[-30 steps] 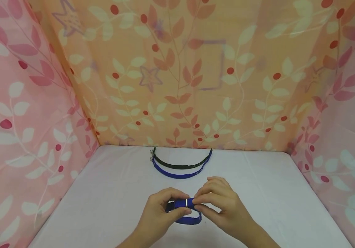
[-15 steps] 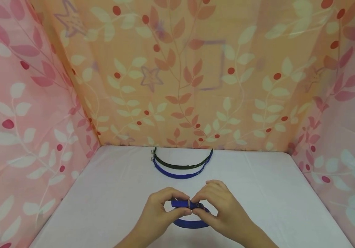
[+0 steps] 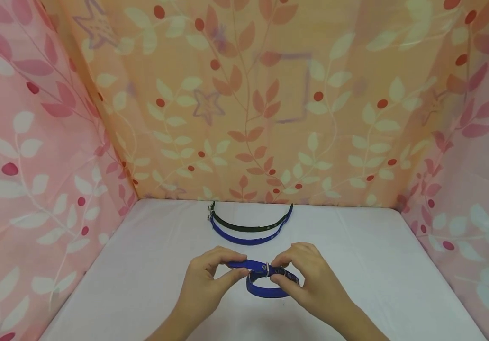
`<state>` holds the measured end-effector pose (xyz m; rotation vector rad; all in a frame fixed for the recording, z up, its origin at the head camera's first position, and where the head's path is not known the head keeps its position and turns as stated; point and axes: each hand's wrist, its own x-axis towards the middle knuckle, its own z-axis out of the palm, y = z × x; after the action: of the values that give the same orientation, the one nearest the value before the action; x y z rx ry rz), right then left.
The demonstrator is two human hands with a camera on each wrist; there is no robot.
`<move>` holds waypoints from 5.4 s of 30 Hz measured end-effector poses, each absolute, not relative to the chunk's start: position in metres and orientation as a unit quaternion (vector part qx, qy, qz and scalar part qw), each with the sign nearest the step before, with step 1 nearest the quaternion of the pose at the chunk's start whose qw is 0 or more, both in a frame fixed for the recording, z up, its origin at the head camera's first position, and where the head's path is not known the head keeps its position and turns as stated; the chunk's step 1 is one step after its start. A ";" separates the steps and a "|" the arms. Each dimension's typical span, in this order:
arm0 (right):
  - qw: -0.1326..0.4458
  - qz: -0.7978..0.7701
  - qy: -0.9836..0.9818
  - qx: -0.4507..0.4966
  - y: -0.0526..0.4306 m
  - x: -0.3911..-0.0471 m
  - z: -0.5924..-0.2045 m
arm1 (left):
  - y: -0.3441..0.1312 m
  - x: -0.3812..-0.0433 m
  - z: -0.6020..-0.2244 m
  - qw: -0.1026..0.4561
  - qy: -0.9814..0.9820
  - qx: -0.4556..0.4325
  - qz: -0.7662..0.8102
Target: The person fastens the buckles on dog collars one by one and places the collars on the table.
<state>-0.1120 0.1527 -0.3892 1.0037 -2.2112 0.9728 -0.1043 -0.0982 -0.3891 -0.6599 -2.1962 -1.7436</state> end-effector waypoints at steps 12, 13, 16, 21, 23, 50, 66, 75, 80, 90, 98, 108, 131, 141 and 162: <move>0.251 0.476 -0.765 0.355 0.149 -0.108 -0.389 | -0.094 -0.102 -0.390 0.044 -0.773 -0.257 -0.578; 0.249 0.484 -0.760 0.355 0.148 -0.108 -0.389 | -0.093 -0.102 -0.391 0.055 -0.774 -0.273 -0.569; 0.250 0.495 -0.750 0.361 0.146 -0.107 -0.390 | -0.090 -0.102 -0.394 0.100 -0.764 -0.316 -0.554; 0.267 0.451 -0.757 0.391 0.145 -0.107 -0.391 | -0.088 -0.103 -0.397 0.165 -0.740 -0.362 -0.542; 0.278 0.421 -0.761 0.409 0.145 -0.107 -0.391 | -0.088 -0.104 -0.398 0.187 -0.737 -0.374 -0.531; 0.343 0.404 -0.726 0.438 0.138 -0.105 -0.388 | -0.081 -0.097 -0.403 0.143 -0.744 -0.340 -0.557; 0.377 0.413 -0.710 0.429 0.137 -0.107 -0.386 | -0.086 -0.096 -0.392 -0.041 -0.780 -0.182 -0.597; 0.392 0.416 -0.691 0.443 0.137 -0.109 -0.384 | -0.087 -0.097 -0.389 -0.047 -0.726 -0.145 -0.670; 0.388 0.408 -0.699 0.440 0.137 -0.108 -0.384 | -0.086 -0.095 -0.388 -0.043 -0.719 -0.132 -0.681; 0.390 0.386 -0.710 0.441 0.138 -0.109 -0.382 | -0.085 -0.093 -0.386 -0.042 -0.714 -0.142 -0.685; 0.371 0.374 -0.727 0.439 0.142 -0.110 -0.384 | -0.088 -0.092 -0.387 -0.019 -0.741 -0.159 -0.652; 0.336 0.340 -0.775 0.413 0.147 -0.110 -0.387 | -0.087 -0.094 -0.392 -0.015 -0.752 -0.170 -0.637; 0.321 0.394 -0.753 0.418 0.150 -0.108 -0.384 | -0.092 -0.095 -0.386 0.037 -0.812 -0.186 -0.552; 0.184 0.398 -0.829 0.345 0.156 -0.106 -0.383 | -0.096 -0.094 -0.380 0.020 -0.704 -0.170 -0.689; 0.229 0.383 -0.815 0.369 0.161 -0.109 -0.379 | -0.101 -0.098 -0.380 0.098 -0.666 -0.208 -0.709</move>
<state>-0.1094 0.1615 -0.3791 1.0167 -2.2432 1.0536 -0.0979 -0.1007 -0.3801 -0.6168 -1.9720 -2.0991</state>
